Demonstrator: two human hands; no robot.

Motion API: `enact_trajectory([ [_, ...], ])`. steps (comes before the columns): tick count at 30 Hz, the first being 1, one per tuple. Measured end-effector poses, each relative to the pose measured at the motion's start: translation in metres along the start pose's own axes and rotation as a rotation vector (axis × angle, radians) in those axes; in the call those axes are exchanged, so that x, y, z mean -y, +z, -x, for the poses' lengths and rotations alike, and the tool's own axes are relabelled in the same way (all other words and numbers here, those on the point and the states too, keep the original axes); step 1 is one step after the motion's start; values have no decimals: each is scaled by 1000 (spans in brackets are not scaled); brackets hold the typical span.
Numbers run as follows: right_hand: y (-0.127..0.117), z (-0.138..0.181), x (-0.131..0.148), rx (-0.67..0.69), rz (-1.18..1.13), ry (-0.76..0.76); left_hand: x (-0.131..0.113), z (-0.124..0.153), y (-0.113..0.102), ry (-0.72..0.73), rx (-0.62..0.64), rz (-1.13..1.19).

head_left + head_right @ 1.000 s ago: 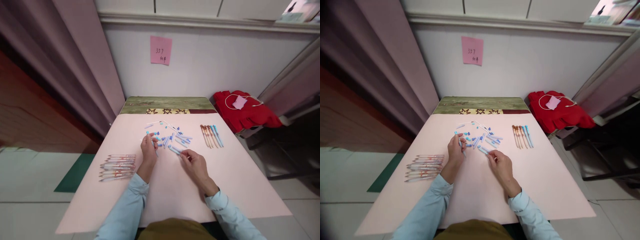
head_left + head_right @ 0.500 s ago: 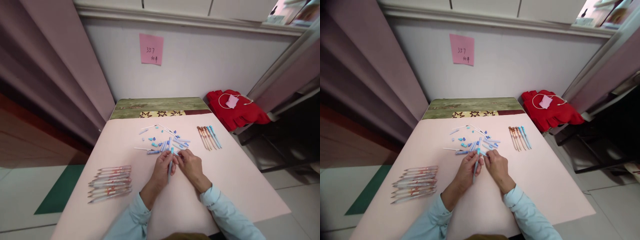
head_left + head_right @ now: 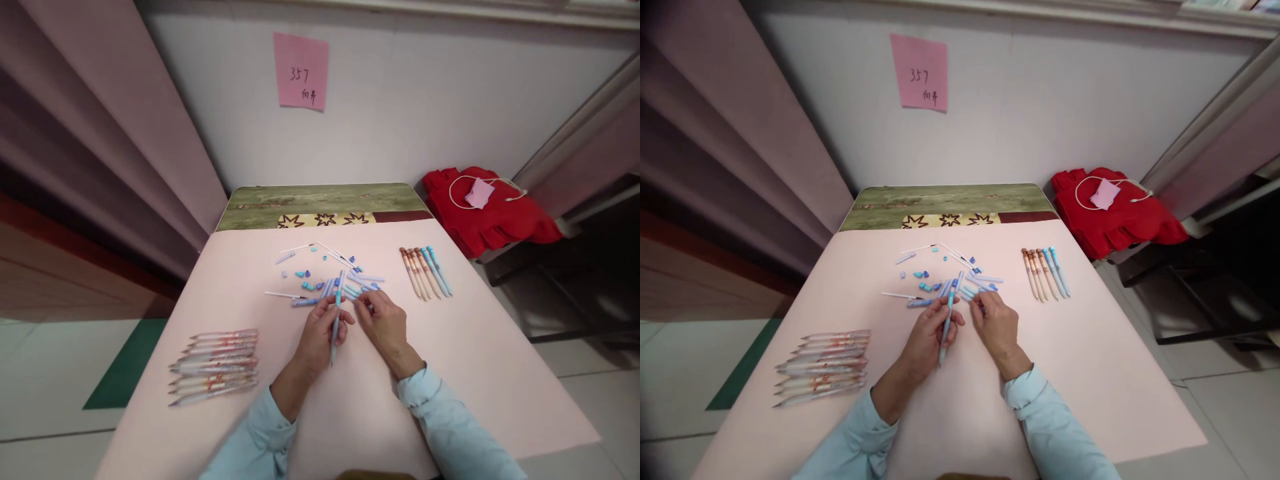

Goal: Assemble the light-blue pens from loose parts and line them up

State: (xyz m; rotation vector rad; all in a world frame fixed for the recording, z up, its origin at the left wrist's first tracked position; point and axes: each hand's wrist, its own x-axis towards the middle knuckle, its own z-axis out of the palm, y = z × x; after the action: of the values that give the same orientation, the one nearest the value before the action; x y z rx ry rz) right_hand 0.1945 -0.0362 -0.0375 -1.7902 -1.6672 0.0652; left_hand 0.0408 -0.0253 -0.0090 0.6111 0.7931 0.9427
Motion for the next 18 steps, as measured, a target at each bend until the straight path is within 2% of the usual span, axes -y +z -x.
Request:
enact_trajectory([
  [6, -6, -6, 0, -6, -91, 51, -4, 3, 2, -10, -8, 7],
  [13, -19, -18, -13, -185, -312, 289, -24, -1, -8, 66, -22, 152],
  [18, -19, -18, -17, -231, -382, 355, -15, 2, -6, 27, 3, 171],
])
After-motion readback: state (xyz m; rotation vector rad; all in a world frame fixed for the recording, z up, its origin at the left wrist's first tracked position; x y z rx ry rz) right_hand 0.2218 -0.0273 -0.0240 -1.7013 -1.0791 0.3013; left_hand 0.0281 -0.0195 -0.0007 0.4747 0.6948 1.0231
